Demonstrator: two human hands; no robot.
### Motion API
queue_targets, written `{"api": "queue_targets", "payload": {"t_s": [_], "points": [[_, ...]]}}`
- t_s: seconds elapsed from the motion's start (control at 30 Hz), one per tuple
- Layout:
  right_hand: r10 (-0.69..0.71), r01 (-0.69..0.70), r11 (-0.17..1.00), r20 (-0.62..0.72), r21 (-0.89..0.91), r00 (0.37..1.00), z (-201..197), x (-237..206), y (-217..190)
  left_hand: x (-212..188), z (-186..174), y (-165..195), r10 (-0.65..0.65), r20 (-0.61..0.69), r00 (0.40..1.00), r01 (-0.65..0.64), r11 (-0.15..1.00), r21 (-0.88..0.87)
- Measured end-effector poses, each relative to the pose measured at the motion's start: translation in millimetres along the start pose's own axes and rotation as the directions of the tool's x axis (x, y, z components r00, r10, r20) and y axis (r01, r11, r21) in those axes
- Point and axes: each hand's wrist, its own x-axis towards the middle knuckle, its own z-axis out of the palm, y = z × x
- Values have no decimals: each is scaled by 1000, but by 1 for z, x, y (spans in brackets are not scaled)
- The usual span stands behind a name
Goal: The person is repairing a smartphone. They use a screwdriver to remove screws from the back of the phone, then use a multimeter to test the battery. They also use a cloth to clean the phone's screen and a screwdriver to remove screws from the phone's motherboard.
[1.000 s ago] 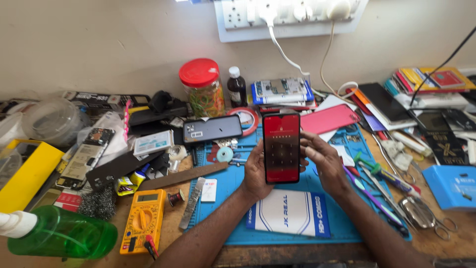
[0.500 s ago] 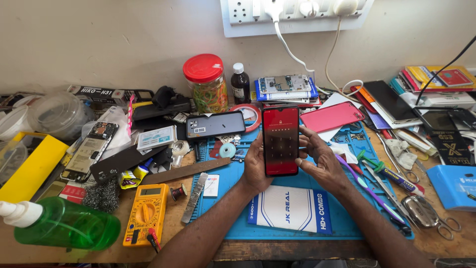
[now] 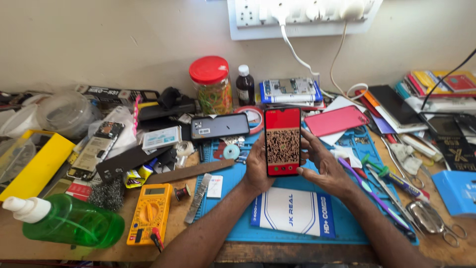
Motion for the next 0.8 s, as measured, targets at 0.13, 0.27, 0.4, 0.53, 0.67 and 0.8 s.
{"api": "queue_targets", "payload": {"t_s": [0.13, 0.27, 0.4, 0.53, 0.67, 0.8], "points": [[-11, 13, 999, -44, 47, 999, 0, -1, 3, -1, -6, -3, -9, -34, 999, 10, 1000, 11], [-74, 79, 994, -62, 71, 995, -1, -2, 7, 0, -5, -4, -25, -48, 999, 24, 999, -31], [-83, 88, 995, -109, 46, 991, -4, -1, 6, 0, 7, 2, -26, -21, 999, 26, 999, 18], [-124, 121, 992, -203, -28, 971, -6, -2, 0, 0, 20, 8, -35, -27, 999, 36, 998, 49], [-273, 192, 945, -312, -266, 910, -6, -4, -6, 2, 25, 10, -46, -43, 998, 49, 996, 74], [-446, 168, 797, -379, -580, 811, -9, -7, -11, 2, 22, 8, -44, 13, 999, 43, 998, 40]]}}
